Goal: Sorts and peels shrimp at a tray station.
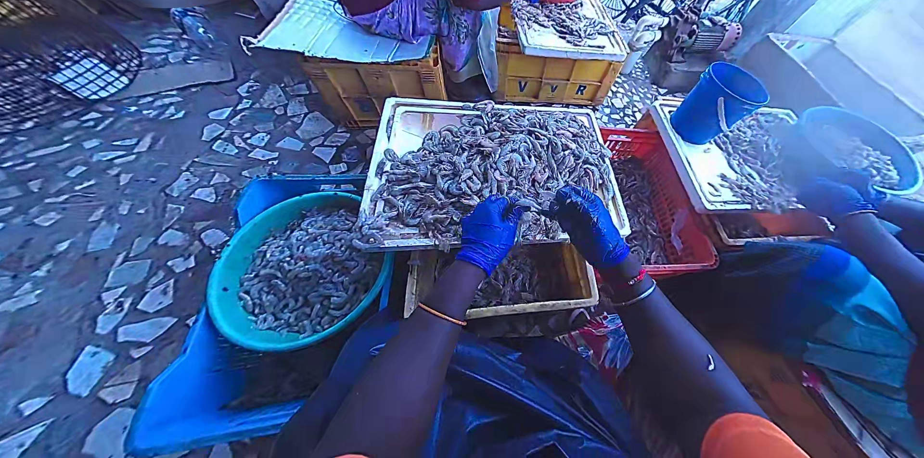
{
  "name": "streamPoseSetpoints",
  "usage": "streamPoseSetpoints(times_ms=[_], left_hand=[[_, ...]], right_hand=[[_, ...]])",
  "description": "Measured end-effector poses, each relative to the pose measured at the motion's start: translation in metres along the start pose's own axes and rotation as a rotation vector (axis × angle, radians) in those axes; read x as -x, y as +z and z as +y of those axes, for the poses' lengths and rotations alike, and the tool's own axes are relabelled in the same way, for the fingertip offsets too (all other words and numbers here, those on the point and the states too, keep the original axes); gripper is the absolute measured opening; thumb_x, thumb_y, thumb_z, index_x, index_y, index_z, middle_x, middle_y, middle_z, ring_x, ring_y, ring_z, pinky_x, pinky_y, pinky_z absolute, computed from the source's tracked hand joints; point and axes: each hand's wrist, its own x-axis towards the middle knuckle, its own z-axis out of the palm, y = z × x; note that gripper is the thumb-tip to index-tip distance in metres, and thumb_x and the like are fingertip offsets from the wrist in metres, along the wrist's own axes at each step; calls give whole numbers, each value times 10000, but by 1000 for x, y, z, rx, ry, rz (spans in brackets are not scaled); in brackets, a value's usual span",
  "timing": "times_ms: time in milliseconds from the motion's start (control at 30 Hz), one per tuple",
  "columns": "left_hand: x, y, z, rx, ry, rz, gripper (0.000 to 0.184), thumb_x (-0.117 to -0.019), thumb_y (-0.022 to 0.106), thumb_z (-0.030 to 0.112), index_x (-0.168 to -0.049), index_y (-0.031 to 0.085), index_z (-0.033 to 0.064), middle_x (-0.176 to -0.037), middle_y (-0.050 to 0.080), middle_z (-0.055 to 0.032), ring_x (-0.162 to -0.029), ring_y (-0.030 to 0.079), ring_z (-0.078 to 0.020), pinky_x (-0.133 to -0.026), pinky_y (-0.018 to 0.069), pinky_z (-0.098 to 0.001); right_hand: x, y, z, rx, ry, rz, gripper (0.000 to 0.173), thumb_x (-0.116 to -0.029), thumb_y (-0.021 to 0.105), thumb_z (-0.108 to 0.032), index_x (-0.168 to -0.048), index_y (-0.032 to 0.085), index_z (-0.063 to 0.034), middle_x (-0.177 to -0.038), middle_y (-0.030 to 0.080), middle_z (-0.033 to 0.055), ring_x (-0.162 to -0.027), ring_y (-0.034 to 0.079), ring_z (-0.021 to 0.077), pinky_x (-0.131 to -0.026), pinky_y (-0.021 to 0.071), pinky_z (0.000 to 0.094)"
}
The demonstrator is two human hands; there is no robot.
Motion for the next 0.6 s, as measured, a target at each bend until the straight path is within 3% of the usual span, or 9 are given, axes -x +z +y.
streamPoseSetpoints(times_ms=[67, 100, 133, 200, 267, 333, 433, 533, 600], left_hand=[[0, 0, -4, 167, -41, -19, 346, -1062, 567, 334, -1142, 705, 27, -1119, 696, -172, -1047, 666, -311, -943, 506, -566], [2, 0, -3, 293, -42, -25, 319, -1070, 557, 301, -1156, 706, 32, -1101, 712, -141, -1010, 668, -237, -931, 516, -480], [4, -1, -1, 409, -35, -39, 301, -1075, 551, 261, -1194, 700, 27, -1145, 720, -123, -1047, 672, -181, -969, 519, -409], [9, 1, 3, 583, -28, -71, 286, -1074, 544, 204, -1238, 650, -4, -1192, 687, -119, -1078, 632, -122, -987, 498, -338], [12, 9, 6, 686, -21, -106, 297, -1073, 539, 189, -1279, 623, -7, -1211, 666, -110, -1085, 619, -107, -980, 503, -320], [14, 16, 11, 749, -25, -110, 302, -1077, 517, 170, -1319, 602, 10, -1222, 653, -94, -1080, 616, -93, -970, 510, -305], [16, 13, 19, 784, -80, -58, 314, -1097, 459, 150, -1327, 576, -30, -1231, 641, -140, -1092, 621, -115, -990, 507, -311], [14, 3, 12, 783, -127, 13, 326, -1113, 406, 143, -1314, 573, -51, -1259, 625, -170, -1124, 606, -146, -1014, 489, -336], [14, -6, 1, 794, -139, 60, 334, -1113, 407, 159, -1330, 587, -20, -1313, 623, -139, -1174, 586, -137, -1043, 461, -338]], right_hand=[[0, -12, -4, 353, 23, -66, 225, -1044, 513, -191, -994, 689, -61, -786, 685, 26, -695, 637, 103, -715, 558, 287], [-1, -18, -5, 680, 90, -116, 268, -1043, 580, -298, -1096, 737, -87, -944, 741, 43, -867, 694, 127, -843, 570, 341], [-4, -20, -3, 952, 166, -175, 378, -1008, 613, -443, -1228, 732, -160, -1163, 732, 49, -1097, 674, 170, -991, 519, 434], [-5, -17, 10, 1041, 181, -245, 515, -986, 617, -506, -1394, 637, -193, -1393, 625, 89, -1305, 571, 250, -1107, 434, 519], [0, -5, 14, 933, 107, -250, 462, -1031, 587, -415, -1382, 629, -118, -1386, 623, 135, -1296, 578, 273, -1111, 433, 511], [3, 10, 19, 885, 58, -188, 404, -1077, 524, -329, -1340, 636, -44, -1270, 676, 183, -1204, 633, 302, -1061, 467, 522], [1, 20, 38, 824, -94, -131, 357, -1092, 470, -181, -1387, 599, -28, -1240, 691, 201, -1170, 659, 311, -1039, 491, 511], [0, 30, 40, 704, -144, -137, 392, -1106, 428, -218, -1395, 602, -19, -1257, 693, 175, -1169, 662, 242, -1051, 491, 457], [2, 39, 36, 563, -135, -142, 376, -1102, 409, -234, -1285, 643, -4, -1122, 712, 127, -1032, 674, 164, -958, 532, 396]])
